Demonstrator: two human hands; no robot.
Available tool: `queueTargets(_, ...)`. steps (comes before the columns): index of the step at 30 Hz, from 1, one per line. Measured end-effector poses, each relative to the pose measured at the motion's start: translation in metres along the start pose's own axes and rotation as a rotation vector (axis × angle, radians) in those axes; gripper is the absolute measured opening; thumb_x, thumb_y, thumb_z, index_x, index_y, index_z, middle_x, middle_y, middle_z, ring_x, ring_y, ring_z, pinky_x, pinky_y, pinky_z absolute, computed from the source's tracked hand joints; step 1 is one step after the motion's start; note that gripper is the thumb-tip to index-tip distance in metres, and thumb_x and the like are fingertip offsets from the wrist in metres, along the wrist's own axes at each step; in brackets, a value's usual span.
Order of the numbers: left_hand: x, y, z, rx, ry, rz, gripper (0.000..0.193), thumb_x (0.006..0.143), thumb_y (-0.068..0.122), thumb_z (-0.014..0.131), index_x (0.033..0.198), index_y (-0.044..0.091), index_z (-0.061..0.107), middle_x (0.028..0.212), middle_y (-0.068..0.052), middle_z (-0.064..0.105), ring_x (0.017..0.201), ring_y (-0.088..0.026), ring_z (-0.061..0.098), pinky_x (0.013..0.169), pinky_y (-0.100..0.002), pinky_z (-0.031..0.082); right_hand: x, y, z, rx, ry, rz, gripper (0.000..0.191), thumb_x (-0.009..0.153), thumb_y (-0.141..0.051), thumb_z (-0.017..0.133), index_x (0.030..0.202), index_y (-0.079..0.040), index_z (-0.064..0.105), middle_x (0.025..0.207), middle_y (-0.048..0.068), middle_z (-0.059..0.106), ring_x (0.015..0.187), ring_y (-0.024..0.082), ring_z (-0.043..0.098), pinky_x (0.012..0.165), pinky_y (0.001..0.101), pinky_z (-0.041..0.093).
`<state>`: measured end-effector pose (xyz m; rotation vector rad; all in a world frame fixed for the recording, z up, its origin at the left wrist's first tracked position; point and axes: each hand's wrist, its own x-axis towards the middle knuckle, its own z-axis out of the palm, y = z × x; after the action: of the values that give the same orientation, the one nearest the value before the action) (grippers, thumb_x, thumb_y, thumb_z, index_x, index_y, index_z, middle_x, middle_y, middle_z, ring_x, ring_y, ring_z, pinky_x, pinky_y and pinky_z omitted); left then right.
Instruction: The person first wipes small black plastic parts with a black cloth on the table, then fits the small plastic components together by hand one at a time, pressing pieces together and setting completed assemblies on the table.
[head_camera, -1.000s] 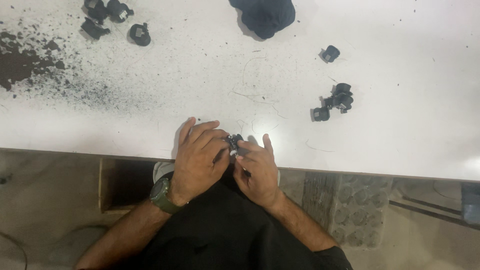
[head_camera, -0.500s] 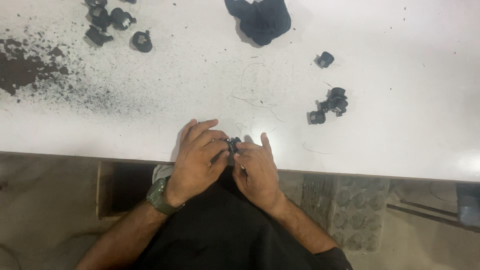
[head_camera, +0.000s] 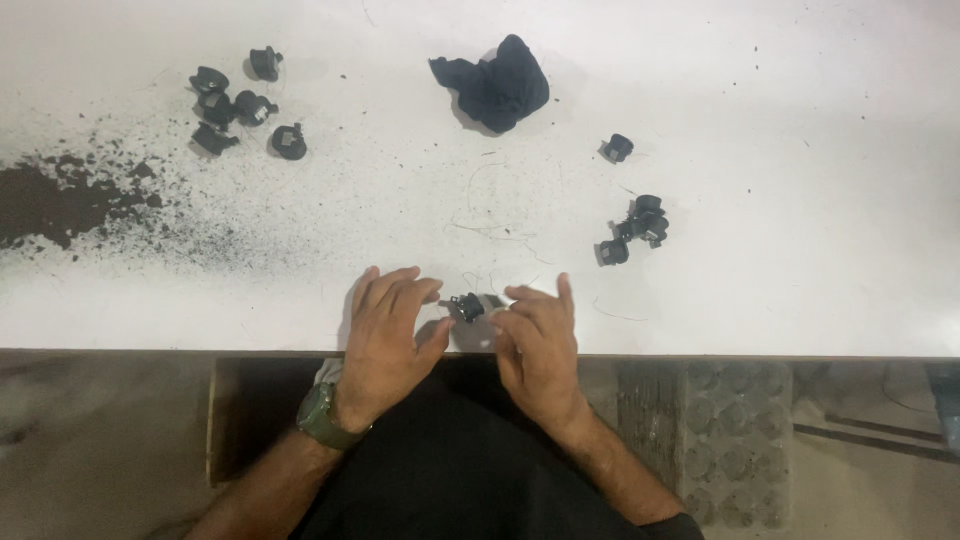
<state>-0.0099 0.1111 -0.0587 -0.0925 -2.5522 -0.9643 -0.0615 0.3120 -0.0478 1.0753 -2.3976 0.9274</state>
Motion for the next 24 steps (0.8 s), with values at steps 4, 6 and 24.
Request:
queueTargets(4, 0.001, 0.003, 0.003, 0.131, 0.015, 0.027, 0.029, 0.082, 0.018, 0.079, 0.107, 0.007, 0.071, 0.122, -0.009, 0.063, 0.13, -0.031, 0.052, 0.115, -0.062, 0.029, 0.003, 0.005, 0.007, -0.059, -0.072, 0.083, 0.037, 0.084, -0.024, 0.082, 0.113, -0.007, 0.068, 0.11, 0.011, 0.061, 0.124, 0.033, 0.052, 0.119, 0.0673, 0.015)
queueTargets(6, 0.001, 0.005, 0.004, 0.138, 0.044, 0.05, 0.018, 0.084, 0.016, 0.079, 0.1, 0.01, 0.073, 0.123, -0.007, 0.063, 0.132, -0.029, 0.052, 0.117, -0.062, 0.029, 0.005, 0.006, 0.013, -0.072, -0.107, 0.1, 0.05, 0.078, -0.033, 0.084, 0.115, -0.005, 0.067, 0.114, 0.015, 0.06, 0.124, 0.035, 0.049, 0.115, 0.0703, 0.013)
queueTargets(24, 0.01, -0.001, -0.002, 0.064, -0.002, 0.268, 0.012, 0.08, 0.008, 0.078, 0.088, 0.009, 0.069, 0.118, -0.006, 0.063, 0.132, -0.029, 0.054, 0.108, -0.052, 0.044, 0.003, 0.012, 0.012, -0.024, -0.215, 0.073, 0.038, 0.08, -0.024, 0.084, 0.111, -0.006, 0.07, 0.116, 0.011, 0.057, 0.126, 0.032, 0.05, 0.122, 0.0742, 0.015)
